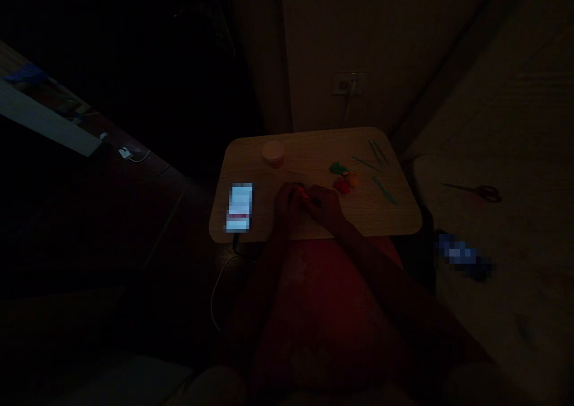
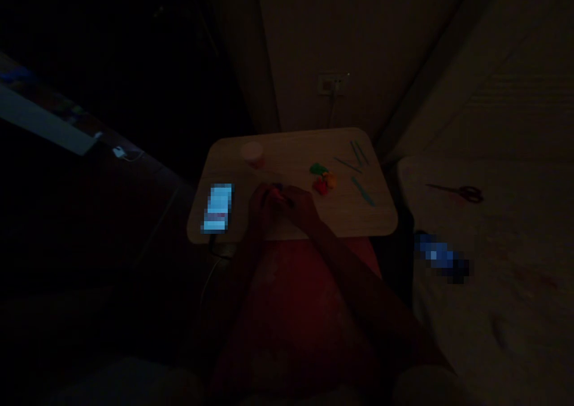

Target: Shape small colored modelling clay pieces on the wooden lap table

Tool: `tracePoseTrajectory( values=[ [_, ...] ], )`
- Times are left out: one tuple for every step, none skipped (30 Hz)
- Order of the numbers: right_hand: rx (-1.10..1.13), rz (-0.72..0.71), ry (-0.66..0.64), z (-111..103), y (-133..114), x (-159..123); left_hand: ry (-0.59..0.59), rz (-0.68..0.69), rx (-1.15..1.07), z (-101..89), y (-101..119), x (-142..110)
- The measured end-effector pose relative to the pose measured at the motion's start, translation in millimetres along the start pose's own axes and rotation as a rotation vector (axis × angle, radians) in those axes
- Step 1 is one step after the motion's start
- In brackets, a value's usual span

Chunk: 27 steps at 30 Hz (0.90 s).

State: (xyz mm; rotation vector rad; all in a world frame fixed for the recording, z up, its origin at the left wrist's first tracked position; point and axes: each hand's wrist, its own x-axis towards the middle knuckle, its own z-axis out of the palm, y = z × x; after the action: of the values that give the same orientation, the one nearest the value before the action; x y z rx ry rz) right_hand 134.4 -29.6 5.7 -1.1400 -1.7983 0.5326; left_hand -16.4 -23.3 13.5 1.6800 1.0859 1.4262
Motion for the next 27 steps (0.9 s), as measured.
tracePoseTrajectory(
  values=[
    [0.024,0.005,0.021,0,0,0,0.013,0.002,0.002,-0.2,0,0],
    [0.054,0.019,0.046,0,-1,0,0.033,0.001,0.005,-0.3,-1,0],
    [0.084,0.038,0.072,0,-1,0,0.057,-0.004,0.008,-0.5,-1,0],
    [0.113,0.06,0.097,0,-2,0,0.083,-0.014,0.013,-0.6,-1,0],
    [0.138,0.081,0.116,-1,-2,0,0.1,-0.024,0.018,-0.6,-1,0],
    [0.158,0.098,0.126,-1,-2,1,0.106,-0.034,0.019,-0.5,-1,0],
    [0.175,0.109,0.129,-2,-2,1,0.108,-0.044,0.012,-0.3,-1,-1],
    [0.19,0.115,0.124,-2,-1,1,0.113,-0.055,-0.005,0.0,-1,-1],
    [0.204,0.121,0.116,-2,0,2,0.128,-0.066,-0.025,0.3,-2,-1],
    [0.219,0.127,0.112,-2,0,2,0.147,-0.076,-0.042,0.5,-1,-1],
    [0.234,0.131,0.113,-1,1,2,0.165,-0.083,-0.05,0.6,-1,-1],
    [0.249,0.133,0.118,-1,1,3,0.181,-0.085,-0.047,0.6,-1,-1],
    [0.263,0.134,0.121,-1,1,3,0.188,-0.086,-0.037,0.4,-1,-1],
    [0.276,0.136,0.123,-1,2,3,0.18,-0.084,-0.024,0.2,0,-1],
    [0.288,0.137,0.123,-2,2,3,0.165,-0.083,-0.015,-0.1,1,-2],
    [0.302,0.14,0.122,-2,2,3,0.143,-0.081,-0.009,-0.4,2,-2],
    [0.319,0.148,0.124,-2,2,3,0.116,-0.074,-0.006,-0.5,4,-2],
    [0.34,0.162,0.126,-2,3,3,0.082,-0.063,-0.002,-0.6,5,-2],
    [0.366,0.184,0.13,-1,3,3,0.046,-0.049,0.006,-0.6,6,-2],
    [0.395,0.212,0.132,0,4,3,0.012,-0.034,0.015,-0.6,7,-2],
    [0.426,0.245,0.131,1,5,2,-0.017,-0.021,0.024,-0.6,8,-2],
    [0.456,0.278,0.135,2,6,2,-0.042,-0.01,0.031,-0.7,8,-1],
    [0.48,0.306,0.14,2,7,2,-0.065,-0.004,0.037,-0.8,9,-1],
    [0.495,0.326,0.148,3,7,3,-0.087,0.002,0.041,-1.0,9,-1],
    [0.504,0.339,0.158,3,7,3,-0.106,0.011,0.039,-1.1,8,-1],
    [0.508,0.348,0.168,3,7,4,-0.121,0.022,0.032,-1.3,8,0],
    [0.509,0.357,0.175,2,7,4,-0.133,0.028,0.023,-1.4,8,0]
  ],
)
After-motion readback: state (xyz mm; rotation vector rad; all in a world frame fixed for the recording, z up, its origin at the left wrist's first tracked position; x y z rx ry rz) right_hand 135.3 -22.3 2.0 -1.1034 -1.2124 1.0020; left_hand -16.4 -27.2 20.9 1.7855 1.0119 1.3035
